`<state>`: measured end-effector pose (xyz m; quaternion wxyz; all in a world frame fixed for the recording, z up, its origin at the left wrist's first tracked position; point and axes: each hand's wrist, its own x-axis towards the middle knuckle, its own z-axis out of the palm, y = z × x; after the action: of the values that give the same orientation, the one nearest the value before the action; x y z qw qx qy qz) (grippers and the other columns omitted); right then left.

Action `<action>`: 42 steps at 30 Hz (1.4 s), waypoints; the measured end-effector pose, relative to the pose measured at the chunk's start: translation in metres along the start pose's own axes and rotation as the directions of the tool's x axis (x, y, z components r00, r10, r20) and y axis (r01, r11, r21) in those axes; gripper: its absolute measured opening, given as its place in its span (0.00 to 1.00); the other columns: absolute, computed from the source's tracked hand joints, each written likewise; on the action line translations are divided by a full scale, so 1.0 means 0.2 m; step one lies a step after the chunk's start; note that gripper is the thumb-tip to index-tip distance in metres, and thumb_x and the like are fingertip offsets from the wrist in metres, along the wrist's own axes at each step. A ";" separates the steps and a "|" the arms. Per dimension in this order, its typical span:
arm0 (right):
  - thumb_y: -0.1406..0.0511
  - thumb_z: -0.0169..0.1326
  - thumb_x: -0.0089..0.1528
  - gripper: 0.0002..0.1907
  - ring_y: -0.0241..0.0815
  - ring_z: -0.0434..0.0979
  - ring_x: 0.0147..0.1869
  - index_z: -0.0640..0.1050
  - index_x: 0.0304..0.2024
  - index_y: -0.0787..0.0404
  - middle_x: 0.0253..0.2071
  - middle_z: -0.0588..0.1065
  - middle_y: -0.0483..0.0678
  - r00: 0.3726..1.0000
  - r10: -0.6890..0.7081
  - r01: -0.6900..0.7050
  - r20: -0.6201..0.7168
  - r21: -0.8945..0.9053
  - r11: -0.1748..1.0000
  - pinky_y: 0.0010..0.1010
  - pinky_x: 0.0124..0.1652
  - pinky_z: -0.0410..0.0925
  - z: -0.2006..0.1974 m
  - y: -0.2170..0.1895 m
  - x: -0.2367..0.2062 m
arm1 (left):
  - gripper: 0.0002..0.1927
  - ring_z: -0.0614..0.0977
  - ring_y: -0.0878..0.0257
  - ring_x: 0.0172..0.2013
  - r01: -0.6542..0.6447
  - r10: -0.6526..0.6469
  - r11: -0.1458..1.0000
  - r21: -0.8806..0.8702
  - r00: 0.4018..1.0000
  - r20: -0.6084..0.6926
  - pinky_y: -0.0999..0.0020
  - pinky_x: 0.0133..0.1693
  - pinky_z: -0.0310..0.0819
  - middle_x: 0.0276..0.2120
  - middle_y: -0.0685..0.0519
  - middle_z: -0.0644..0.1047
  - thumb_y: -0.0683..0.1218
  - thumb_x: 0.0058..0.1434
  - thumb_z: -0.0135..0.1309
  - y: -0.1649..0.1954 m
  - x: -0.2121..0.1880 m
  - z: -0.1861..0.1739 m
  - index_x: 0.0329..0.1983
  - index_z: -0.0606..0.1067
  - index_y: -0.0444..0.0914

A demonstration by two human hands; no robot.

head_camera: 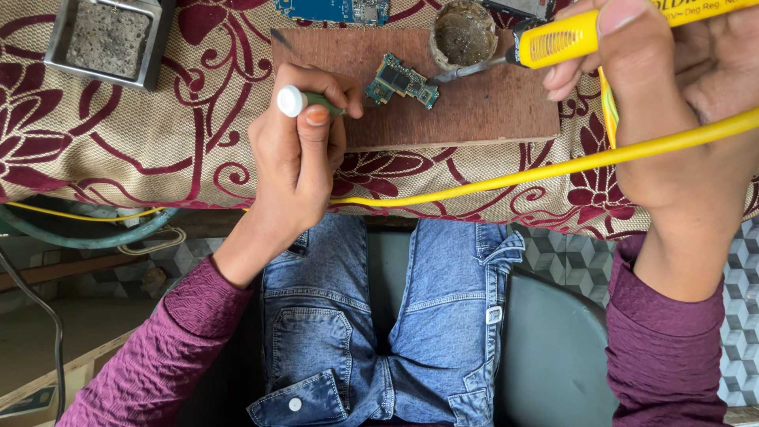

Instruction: The person uses a soldering iron and a small brush to work on a small circuit board placed on a wooden board. They then use a toothbrush to clean the circuit board and continue soldering.

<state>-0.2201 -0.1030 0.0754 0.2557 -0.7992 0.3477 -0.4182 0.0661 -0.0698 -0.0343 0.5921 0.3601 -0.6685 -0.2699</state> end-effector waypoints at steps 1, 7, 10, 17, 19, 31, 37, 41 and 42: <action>0.72 0.38 0.81 0.07 0.42 0.80 0.46 0.66 0.53 0.73 0.45 0.72 0.54 1.000 0.001 -0.001 -0.001 0.001 1.000 0.27 0.46 0.75 0.00 0.00 0.00 | 0.20 0.71 0.74 0.21 0.004 -0.004 1.000 -0.005 1.000 0.000 0.80 0.26 0.63 0.40 0.48 0.79 0.53 0.86 0.33 0.00 0.00 0.00 0.48 0.66 0.32; 0.71 0.38 0.81 0.07 0.41 0.80 0.45 0.65 0.52 0.73 0.44 0.72 0.54 1.000 0.003 -0.003 -0.011 -0.004 1.000 0.27 0.44 0.76 0.02 -0.02 -0.01 | 0.20 0.71 0.74 0.21 -0.003 0.003 1.000 0.000 1.000 -0.004 0.80 0.26 0.62 0.39 0.48 0.79 0.54 0.86 0.33 0.00 0.00 0.00 0.48 0.66 0.32; 0.71 0.39 0.81 0.07 0.41 0.80 0.44 0.65 0.52 0.72 0.44 0.72 0.54 1.000 0.006 -0.006 -0.015 -0.007 1.000 0.27 0.44 0.76 0.04 -0.03 -0.01 | 0.21 0.71 0.74 0.21 -0.010 0.010 1.000 0.008 1.000 -0.005 0.80 0.25 0.62 0.39 0.48 0.79 0.54 0.86 0.33 -0.01 0.00 0.01 0.48 0.66 0.32; 0.73 0.40 0.80 0.05 0.42 0.82 0.45 0.64 0.55 0.72 0.44 0.72 0.54 0.996 -0.087 0.081 -0.028 -0.147 0.986 0.25 0.42 0.76 0.10 -0.08 -0.01 | 0.22 0.71 0.74 0.20 -0.007 0.007 1.000 0.005 1.000 -0.019 0.80 0.24 0.62 0.40 0.48 0.79 0.56 0.86 0.33 -0.01 -0.01 0.01 0.48 0.66 0.32; 0.74 0.41 0.80 0.04 0.41 0.83 0.43 0.65 0.55 0.72 0.42 0.74 0.54 0.993 -0.113 0.106 -0.016 -0.231 0.967 0.25 0.41 0.74 0.10 -0.09 0.00 | 0.22 0.71 0.74 0.20 -0.008 0.008 1.000 0.016 1.000 -0.020 0.80 0.24 0.61 0.39 0.48 0.79 0.56 0.86 0.32 -0.01 -0.01 0.01 0.48 0.65 0.33; 0.73 0.42 0.79 0.04 0.37 0.81 0.33 0.66 0.51 0.72 0.36 0.73 0.50 0.999 0.000 -0.004 -0.041 -0.101 0.995 0.25 0.35 0.72 0.09 -0.16 0.03 | 0.17 0.66 0.71 0.20 0.170 -0.224 0.882 -0.439 0.972 -0.076 0.76 0.23 0.65 0.43 0.48 0.75 0.54 0.86 0.35 0.00 -0.01 0.01 0.50 0.62 0.35; 0.67 0.44 0.77 0.07 0.33 0.75 0.31 0.65 0.51 0.67 0.37 0.69 0.47 0.981 0.182 -0.179 -0.061 0.055 0.982 0.24 0.31 0.69 0.09 -0.20 0.06 | 0.16 0.70 0.69 0.27 0.190 -0.272 0.833 -0.520 0.958 -0.085 0.71 0.33 0.72 0.45 0.48 0.75 0.53 0.84 0.35 -0.02 0.00 0.00 0.51 0.63 0.35; 0.67 0.43 0.79 0.07 0.32 0.75 0.30 0.63 0.52 0.66 0.38 0.72 0.48 0.986 0.161 -0.161 -0.030 0.023 0.987 0.23 0.32 0.70 0.09 -0.20 0.05 | 0.15 0.72 0.67 0.29 0.182 -0.283 0.812 -0.554 0.954 -0.101 0.70 0.36 0.75 0.47 0.47 0.75 0.52 0.83 0.35 -0.04 0.02 0.00 0.52 0.64 0.35; 0.67 0.43 0.80 0.07 0.32 0.75 0.30 0.63 0.53 0.66 0.37 0.73 0.48 0.987 0.161 -0.160 -0.023 0.023 0.987 0.23 0.33 0.70 0.09 -0.20 0.06 | 0.15 0.73 0.67 0.30 0.181 -0.291 0.806 -0.563 0.950 -0.112 0.69 0.37 0.75 0.47 0.47 0.75 0.52 0.83 0.35 -0.04 0.03 -0.01 0.52 0.64 0.35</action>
<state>-0.1857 -0.0840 0.0992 0.2925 -0.7606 0.4097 -0.4099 0.0686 -0.0791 -0.0382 0.6934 0.2812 -0.4527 -0.4849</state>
